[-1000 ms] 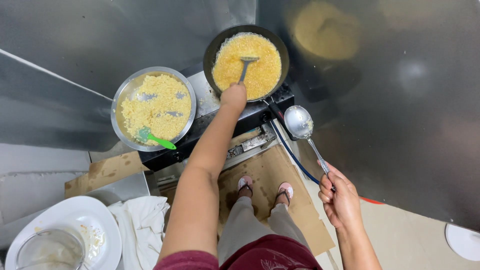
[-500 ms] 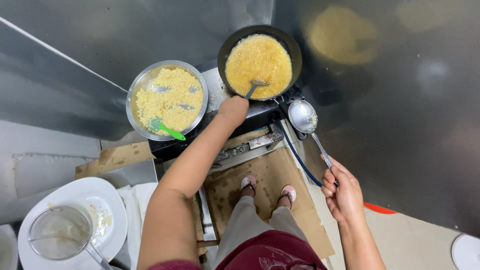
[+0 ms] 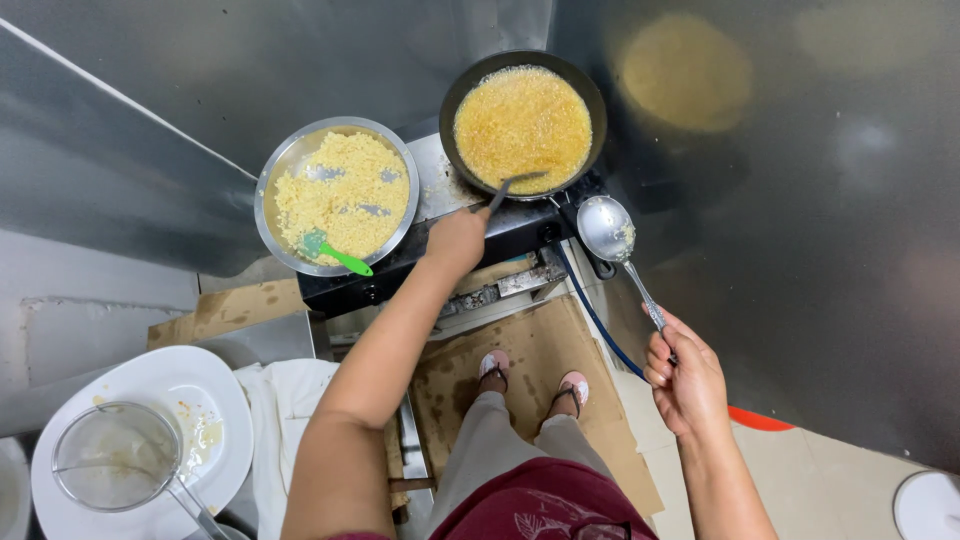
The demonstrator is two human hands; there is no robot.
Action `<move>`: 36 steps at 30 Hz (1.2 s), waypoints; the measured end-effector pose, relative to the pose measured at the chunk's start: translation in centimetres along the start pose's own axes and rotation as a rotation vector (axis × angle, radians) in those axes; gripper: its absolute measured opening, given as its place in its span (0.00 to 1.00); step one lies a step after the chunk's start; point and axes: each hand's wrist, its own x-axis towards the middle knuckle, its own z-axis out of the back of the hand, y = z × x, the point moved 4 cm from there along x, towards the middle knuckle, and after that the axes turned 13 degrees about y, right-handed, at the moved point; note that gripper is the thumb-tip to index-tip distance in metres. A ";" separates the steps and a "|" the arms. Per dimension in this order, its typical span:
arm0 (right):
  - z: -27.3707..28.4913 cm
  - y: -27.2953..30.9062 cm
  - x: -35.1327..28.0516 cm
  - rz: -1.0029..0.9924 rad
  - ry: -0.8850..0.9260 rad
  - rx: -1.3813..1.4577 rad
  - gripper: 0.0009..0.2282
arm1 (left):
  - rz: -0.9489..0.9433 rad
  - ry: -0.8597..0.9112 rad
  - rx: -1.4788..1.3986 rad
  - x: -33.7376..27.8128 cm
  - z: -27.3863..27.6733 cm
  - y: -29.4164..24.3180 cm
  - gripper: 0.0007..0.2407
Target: Stirring and cooking a yellow food mixture in a pan on a stove using a spatula
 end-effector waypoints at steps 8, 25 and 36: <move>0.9 -0.5 0.1 -0.002 -0.006 0.014 0.20 | 0.098 -0.167 -0.211 -0.1 -0.4 -0.2 0.17; 1.9 -0.2 -0.2 0.009 -0.013 0.043 0.20 | 0.054 -0.295 0.231 -0.6 -2.7 -1.2 0.11; 1.5 0.1 -1.0 -0.068 -0.075 0.019 0.17 | 0.156 -0.065 0.133 12.0 -7.4 0.5 0.12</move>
